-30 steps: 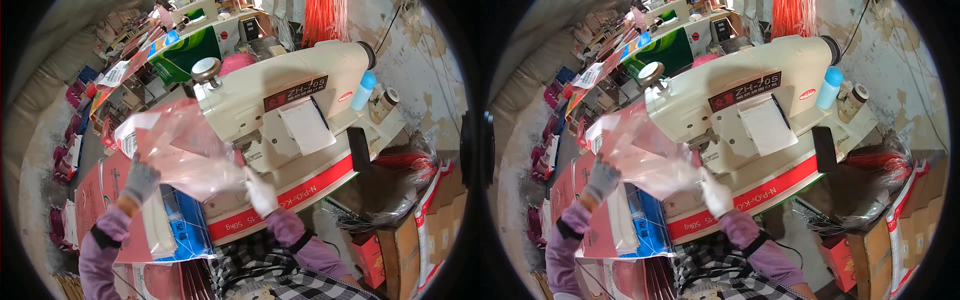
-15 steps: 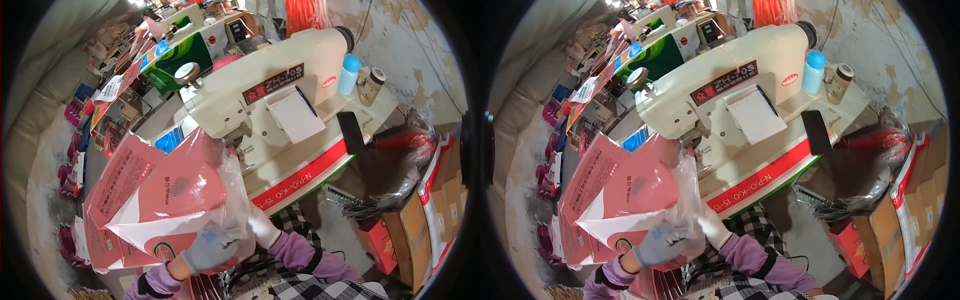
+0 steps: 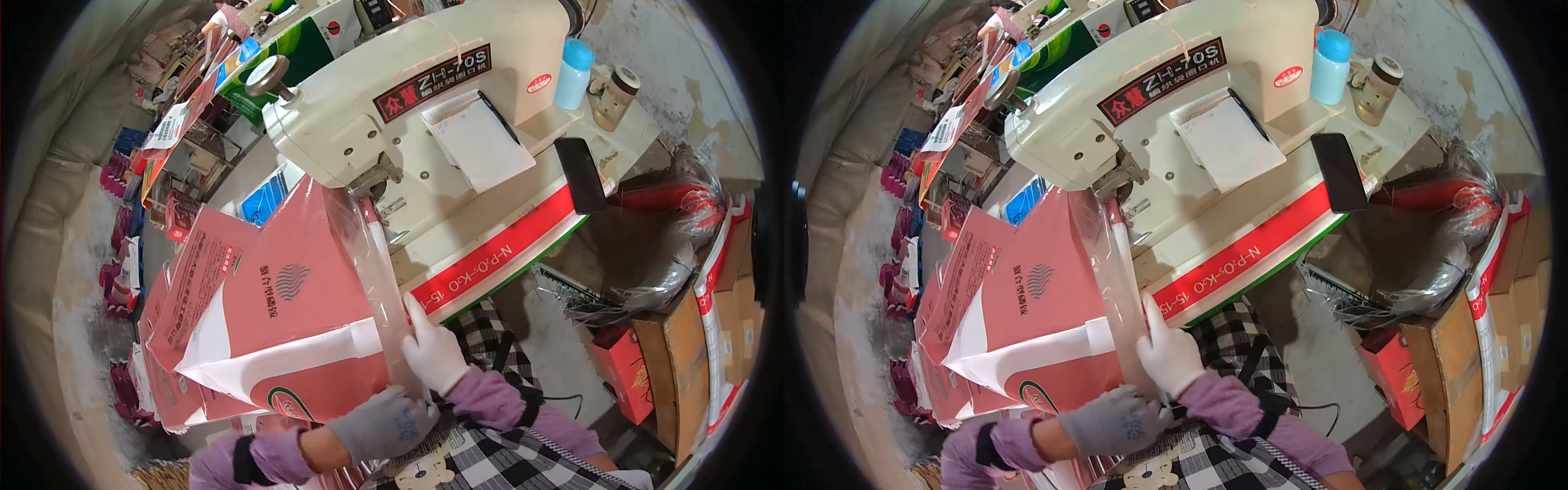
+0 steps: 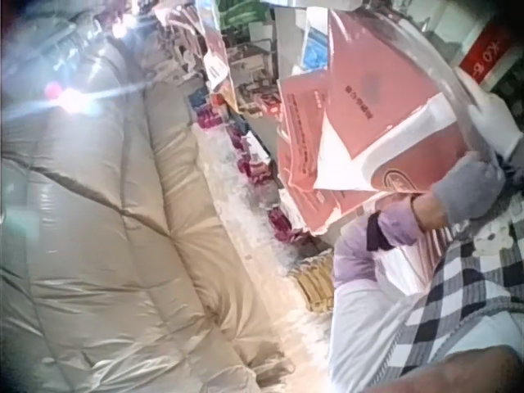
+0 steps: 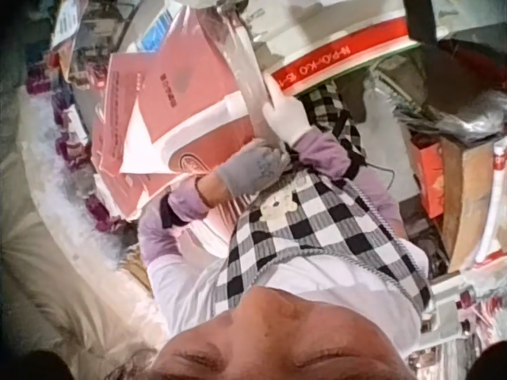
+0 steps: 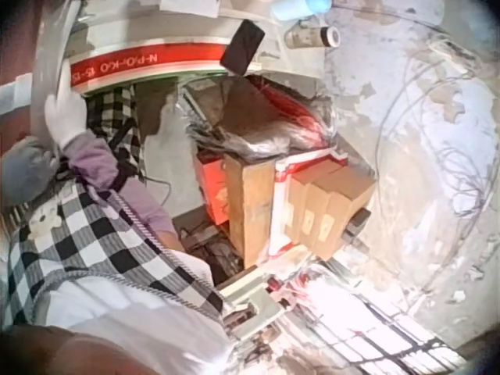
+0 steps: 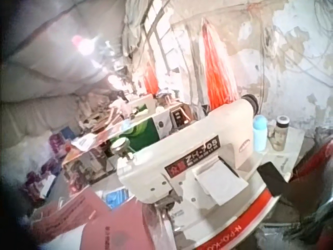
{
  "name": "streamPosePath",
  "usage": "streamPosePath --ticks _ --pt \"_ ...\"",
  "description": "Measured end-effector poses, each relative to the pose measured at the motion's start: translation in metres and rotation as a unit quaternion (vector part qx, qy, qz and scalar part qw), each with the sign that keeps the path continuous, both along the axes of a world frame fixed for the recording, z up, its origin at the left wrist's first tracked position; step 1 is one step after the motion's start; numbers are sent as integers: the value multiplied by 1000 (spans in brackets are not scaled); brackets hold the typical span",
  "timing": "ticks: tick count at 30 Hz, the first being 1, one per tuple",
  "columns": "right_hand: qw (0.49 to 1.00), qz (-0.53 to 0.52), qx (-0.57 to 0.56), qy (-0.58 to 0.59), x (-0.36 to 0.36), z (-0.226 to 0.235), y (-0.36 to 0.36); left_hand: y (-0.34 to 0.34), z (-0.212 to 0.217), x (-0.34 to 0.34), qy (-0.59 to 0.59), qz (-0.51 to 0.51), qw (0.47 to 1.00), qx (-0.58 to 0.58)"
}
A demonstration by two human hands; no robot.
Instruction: Packing large plastic bags into a container using a machine.
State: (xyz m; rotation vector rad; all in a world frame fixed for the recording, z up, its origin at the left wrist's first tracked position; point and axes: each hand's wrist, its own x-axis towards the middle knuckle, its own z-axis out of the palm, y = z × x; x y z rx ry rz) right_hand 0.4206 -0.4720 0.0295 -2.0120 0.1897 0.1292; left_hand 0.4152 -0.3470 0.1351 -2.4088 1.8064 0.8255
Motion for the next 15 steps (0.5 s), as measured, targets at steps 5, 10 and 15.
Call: streamPosePath --ticks 5,10,15 --pt "989 71 -129 26 -14 -1 6 17 16 129 -179 -138 968 -113" --pt "976 34 -169 -132 47 -15 -2 12 89 203 -281 -92 930 219" --pt "917 165 -364 14 156 -27 26 32 37 52 -334 29 942 23"
